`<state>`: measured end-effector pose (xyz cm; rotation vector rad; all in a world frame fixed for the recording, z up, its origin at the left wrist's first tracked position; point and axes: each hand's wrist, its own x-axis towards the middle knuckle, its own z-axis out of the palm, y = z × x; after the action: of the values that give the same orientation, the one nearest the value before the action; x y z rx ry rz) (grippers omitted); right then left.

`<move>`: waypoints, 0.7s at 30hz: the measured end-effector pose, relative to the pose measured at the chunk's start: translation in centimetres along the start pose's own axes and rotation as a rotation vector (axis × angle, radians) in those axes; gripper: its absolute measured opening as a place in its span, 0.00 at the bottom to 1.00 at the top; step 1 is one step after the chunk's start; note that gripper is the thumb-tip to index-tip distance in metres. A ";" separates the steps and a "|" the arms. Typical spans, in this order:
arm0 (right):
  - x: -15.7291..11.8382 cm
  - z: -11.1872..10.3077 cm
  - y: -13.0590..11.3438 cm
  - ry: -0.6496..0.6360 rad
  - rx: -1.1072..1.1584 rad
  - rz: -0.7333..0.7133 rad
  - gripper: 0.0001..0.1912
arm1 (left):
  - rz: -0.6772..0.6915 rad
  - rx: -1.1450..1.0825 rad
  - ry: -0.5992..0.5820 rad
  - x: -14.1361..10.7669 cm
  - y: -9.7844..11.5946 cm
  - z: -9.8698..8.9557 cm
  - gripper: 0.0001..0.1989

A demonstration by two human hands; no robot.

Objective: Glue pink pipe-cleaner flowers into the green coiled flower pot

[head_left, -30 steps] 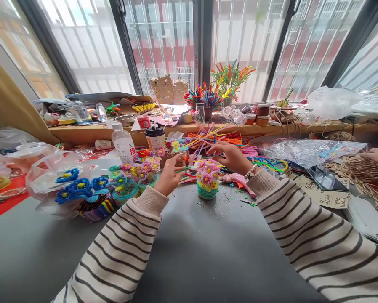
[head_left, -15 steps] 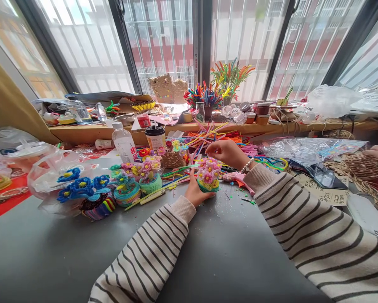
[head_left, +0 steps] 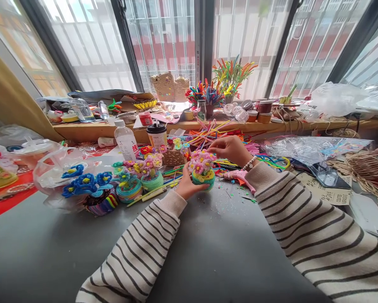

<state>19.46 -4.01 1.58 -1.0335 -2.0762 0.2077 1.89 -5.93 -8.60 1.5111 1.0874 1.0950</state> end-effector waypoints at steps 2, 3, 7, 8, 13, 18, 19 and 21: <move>-0.3 0.1 0.2 0.023 -0.015 0.044 0.12 | -0.001 0.001 0.034 -0.3 0.3 -1.1 0.54; -0.5 0.0 0.4 0.030 -0.016 0.041 0.12 | 0.006 0.019 0.069 -0.4 0.4 -1.7 0.54; -2.0 -0.7 1.6 -0.035 -0.061 0.102 0.12 | 0.061 0.191 0.164 -0.6 1.2 -4.0 0.54; -2.6 -0.9 1.9 -0.052 -0.084 0.142 0.13 | 0.066 0.225 0.180 -0.7 1.5 -4.4 0.54; -6.9 0.6 2.2 -0.213 -0.090 0.012 0.13 | 0.046 0.298 0.249 -0.9 2.8 -4.8 0.52; -11.5 6.3 -0.2 -0.401 -0.351 -0.248 0.30 | 0.049 0.240 0.236 -1.0 2.3 -4.4 0.52; -12.0 7.3 -0.5 -0.414 -0.372 -0.238 0.32 | 0.051 0.229 0.239 -1.0 2.0 -4.4 0.52; -12.6 8.7 -0.8 -0.447 -0.389 -0.218 0.33 | 0.048 0.210 0.237 -1.2 1.7 -4.5 0.51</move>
<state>17.22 -12.09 -11.25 -1.0404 -2.6915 -0.0919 -2.49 -6.58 -6.43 1.6057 1.3709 1.2477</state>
